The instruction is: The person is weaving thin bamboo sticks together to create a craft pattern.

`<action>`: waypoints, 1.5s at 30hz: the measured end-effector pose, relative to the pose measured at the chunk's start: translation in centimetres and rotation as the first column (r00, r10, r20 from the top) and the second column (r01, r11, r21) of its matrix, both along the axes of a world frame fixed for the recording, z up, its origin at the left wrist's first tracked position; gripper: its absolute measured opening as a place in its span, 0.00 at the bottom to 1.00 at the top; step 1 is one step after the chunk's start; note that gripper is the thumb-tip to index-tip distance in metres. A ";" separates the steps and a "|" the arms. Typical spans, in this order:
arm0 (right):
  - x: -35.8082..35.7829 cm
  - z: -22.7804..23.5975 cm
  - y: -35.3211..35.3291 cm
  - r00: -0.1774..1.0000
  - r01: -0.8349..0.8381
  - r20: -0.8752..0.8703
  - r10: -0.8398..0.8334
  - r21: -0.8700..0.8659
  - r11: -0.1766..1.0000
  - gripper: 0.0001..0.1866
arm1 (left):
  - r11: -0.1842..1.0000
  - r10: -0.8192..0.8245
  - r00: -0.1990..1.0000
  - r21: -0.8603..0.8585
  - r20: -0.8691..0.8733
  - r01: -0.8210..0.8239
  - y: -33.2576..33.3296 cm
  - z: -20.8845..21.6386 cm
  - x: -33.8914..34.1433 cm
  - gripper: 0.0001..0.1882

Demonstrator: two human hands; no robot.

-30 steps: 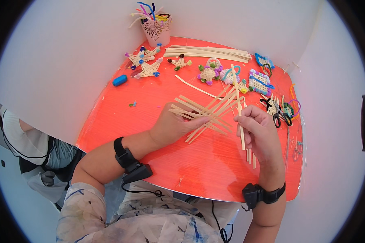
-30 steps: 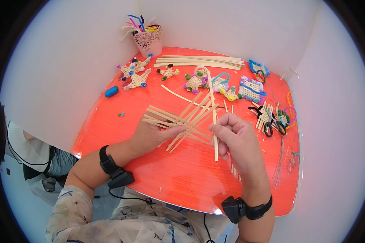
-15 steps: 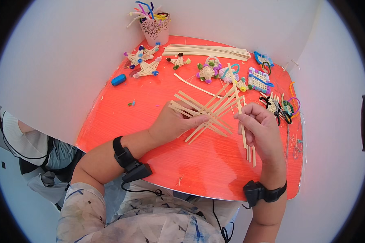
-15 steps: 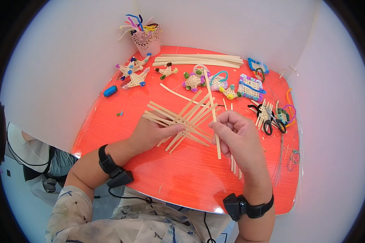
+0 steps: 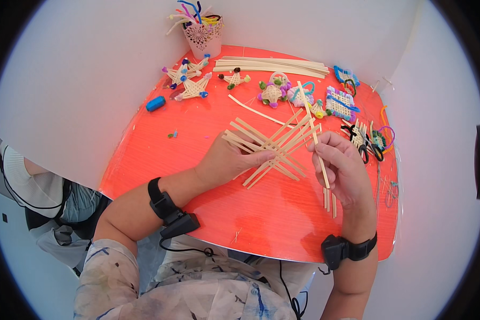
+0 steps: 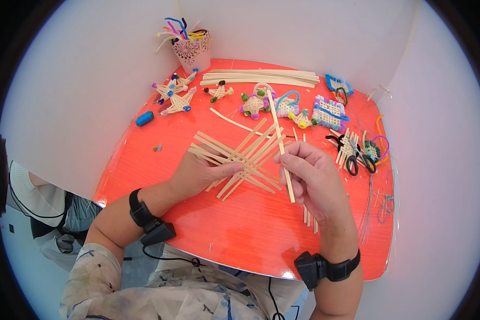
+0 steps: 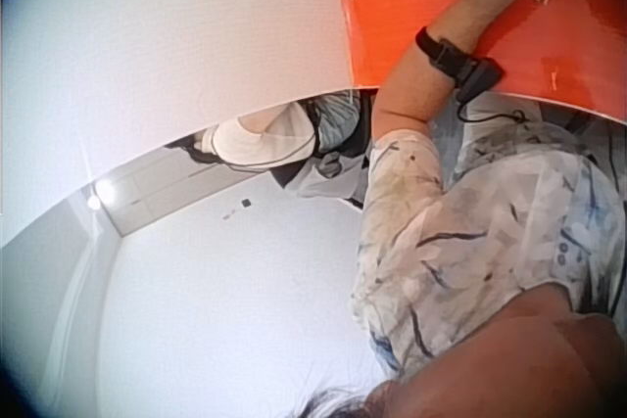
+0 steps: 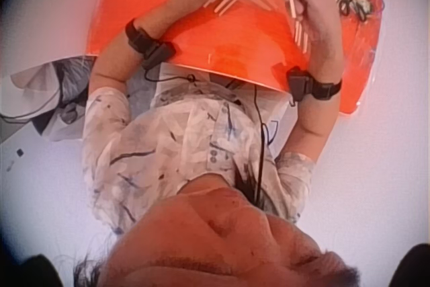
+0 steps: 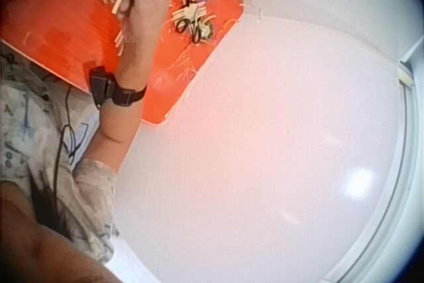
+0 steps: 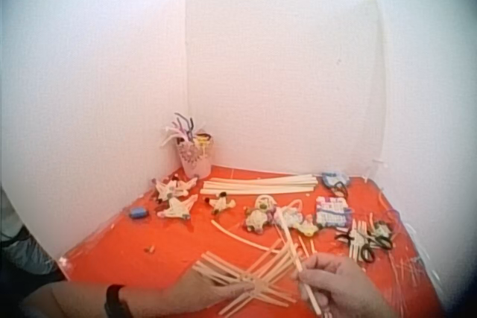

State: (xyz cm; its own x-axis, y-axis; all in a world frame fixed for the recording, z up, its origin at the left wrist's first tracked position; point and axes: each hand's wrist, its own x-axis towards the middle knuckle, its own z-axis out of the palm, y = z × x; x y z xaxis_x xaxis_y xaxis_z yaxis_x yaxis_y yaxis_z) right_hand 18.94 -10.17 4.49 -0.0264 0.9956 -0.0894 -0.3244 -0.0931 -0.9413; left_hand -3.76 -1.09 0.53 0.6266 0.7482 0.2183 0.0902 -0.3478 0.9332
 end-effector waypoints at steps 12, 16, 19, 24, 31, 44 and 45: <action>-0.9 0.8 -0.5 0.920 0.040 0.390 -0.023 -0.037 0.999 0.07 | 0.993 -0.014 1.000 -0.116 0.003 0.014 0.2 0.2 -0.3 0.11; -1.0 0.1 -0.2 0.913 0.036 0.406 -0.034 0.002 0.999 0.04 | 0.966 -0.031 0.999 -0.257 -0.021 0.024 0.1 0.9 -0.1 0.12; -1.1 -0.2 -0.2 0.915 0.003 0.402 -0.032 0.073 0.997 0.03 | 0.866 -0.063 0.974 -0.473 0.218 0.161 0.3 0.0 0.2 0.12; -1.0 -0.5 -0.2 0.892 0.030 0.447 -0.069 0.094 0.995 0.03 | 0.765 -0.047 0.939 -0.592 0.341 0.254 0.1 0.3 0.2 0.12; -0.9 -1.0 0.1 0.888 0.035 0.450 -0.090 0.129 0.991 0.04 | 0.685 -0.039 0.923 -0.662 0.382 0.303 0.3 0.4 0.1 0.11; -1.1 -1.1 0.2 0.903 0.092 0.406 -0.138 0.132 0.987 0.04 | 0.644 -0.054 0.902 -0.675 0.429 0.359 0.6 0.1 0.0 0.10; -1.1 -1.1 0.2 0.912 0.097 0.387 -0.138 0.123 0.988 0.04 | 0.646 -0.057 0.901 -0.672 0.430 0.362 0.6 0.0 0.0 0.10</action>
State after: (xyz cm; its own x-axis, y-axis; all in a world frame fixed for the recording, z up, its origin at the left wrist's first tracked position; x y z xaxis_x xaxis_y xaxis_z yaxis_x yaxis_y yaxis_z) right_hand 17.80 -10.00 3.37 0.1083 0.9936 0.0308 0.0711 0.0231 -0.9972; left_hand -3.80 -0.48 0.54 0.7829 0.6137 -0.1019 -0.2681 0.4806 0.8349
